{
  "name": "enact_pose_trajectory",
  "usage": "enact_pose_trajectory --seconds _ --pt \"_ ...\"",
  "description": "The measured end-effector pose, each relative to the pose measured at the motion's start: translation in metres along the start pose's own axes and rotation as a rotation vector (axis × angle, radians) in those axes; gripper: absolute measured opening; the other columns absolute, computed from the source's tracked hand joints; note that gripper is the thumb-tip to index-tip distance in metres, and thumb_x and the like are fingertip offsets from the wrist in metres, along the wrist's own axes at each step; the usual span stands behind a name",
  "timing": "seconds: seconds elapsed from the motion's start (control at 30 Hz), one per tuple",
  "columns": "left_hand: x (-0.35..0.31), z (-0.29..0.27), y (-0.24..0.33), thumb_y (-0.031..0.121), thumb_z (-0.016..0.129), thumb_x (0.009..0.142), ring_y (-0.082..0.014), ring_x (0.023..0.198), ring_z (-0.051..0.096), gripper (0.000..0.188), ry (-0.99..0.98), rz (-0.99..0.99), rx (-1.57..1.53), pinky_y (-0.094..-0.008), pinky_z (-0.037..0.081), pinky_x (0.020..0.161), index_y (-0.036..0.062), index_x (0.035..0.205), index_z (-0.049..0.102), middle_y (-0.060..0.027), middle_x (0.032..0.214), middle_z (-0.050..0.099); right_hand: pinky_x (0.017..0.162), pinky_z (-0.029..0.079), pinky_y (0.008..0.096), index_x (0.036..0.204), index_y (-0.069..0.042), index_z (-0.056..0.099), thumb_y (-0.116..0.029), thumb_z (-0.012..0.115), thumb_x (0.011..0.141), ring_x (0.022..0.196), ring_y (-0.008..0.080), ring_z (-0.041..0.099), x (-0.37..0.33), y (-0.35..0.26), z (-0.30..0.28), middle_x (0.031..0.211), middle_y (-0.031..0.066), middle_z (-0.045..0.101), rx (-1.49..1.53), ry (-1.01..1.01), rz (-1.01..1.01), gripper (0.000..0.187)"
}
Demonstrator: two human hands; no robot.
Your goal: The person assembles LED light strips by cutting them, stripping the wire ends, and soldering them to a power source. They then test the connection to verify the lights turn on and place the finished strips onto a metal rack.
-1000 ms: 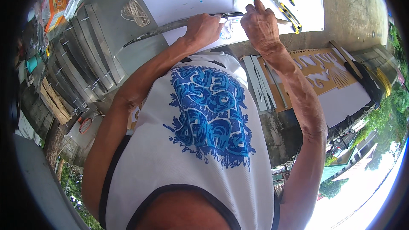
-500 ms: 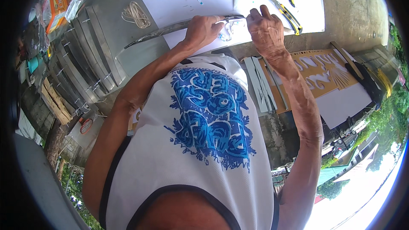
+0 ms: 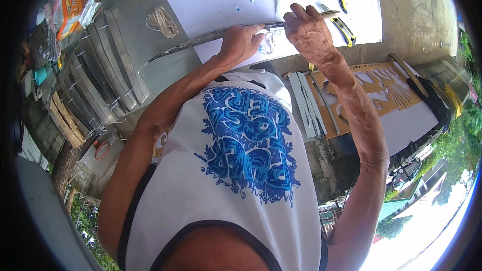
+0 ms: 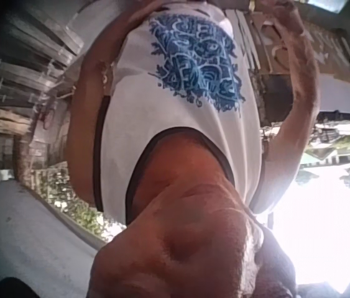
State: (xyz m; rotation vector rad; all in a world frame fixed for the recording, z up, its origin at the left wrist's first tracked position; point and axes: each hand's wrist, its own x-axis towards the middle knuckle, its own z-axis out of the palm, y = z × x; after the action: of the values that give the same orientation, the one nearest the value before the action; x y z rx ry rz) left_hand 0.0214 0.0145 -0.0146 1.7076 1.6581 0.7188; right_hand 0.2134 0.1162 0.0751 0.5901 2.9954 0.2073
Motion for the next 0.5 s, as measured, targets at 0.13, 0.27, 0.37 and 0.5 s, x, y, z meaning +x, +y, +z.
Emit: enact_pose_trajectory --seconds 0.13,0.27,0.37,0.5 --pt "0.01 0.0 0.014 0.016 0.073 0.086 -0.0342 0.074 0.071 0.027 -0.064 0.051 -0.088 -0.0407 0.056 0.069 0.0001 0.107 0.076 -0.0209 0.091 0.074 0.068 0.052 0.0286 0.079 -0.003 0.068 -0.004 0.074 0.073 0.096 0.0164 0.057 -0.025 -0.01 -0.012 0.086 0.0024 0.06 -0.023 -0.092 0.155 0.009" --pt "-0.001 -0.006 0.007 0.016 0.073 0.085 -0.0343 0.073 0.071 0.026 0.004 -0.015 -0.031 -0.0404 0.056 0.068 0.0004 0.106 0.076 -0.0205 0.088 0.073 0.066 0.053 0.0286 0.085 -0.002 0.068 -0.005 0.073 0.072 0.096 0.0173 0.057 -0.023 -0.025 0.004 0.09 0.0026 0.059 0.043 -0.014 0.174 0.014" --pt "0.001 -0.006 0.013 0.017 0.073 0.086 -0.0344 0.074 0.071 0.026 -0.041 -0.014 -0.064 -0.0399 0.056 0.068 0.0005 0.106 0.076 -0.0206 0.089 0.074 0.067 0.054 0.0301 0.09 -0.002 0.067 -0.006 0.072 0.072 0.096 0.0187 0.057 -0.033 -0.032 -0.011 0.091 0.003 0.059 0.056 -0.045 0.263 0.019" --pt "-0.005 -0.003 0.001 0.018 0.072 0.087 -0.0343 0.074 0.071 0.026 0.039 0.013 -0.079 -0.0398 0.056 0.071 0.0008 0.106 0.076 -0.0206 0.09 0.074 0.066 0.052 0.032 0.092 -0.002 0.066 -0.006 0.071 0.073 0.095 0.0198 0.057 -0.031 -0.031 -0.004 0.093 0.0035 0.059 0.113 -0.004 0.27 0.019"
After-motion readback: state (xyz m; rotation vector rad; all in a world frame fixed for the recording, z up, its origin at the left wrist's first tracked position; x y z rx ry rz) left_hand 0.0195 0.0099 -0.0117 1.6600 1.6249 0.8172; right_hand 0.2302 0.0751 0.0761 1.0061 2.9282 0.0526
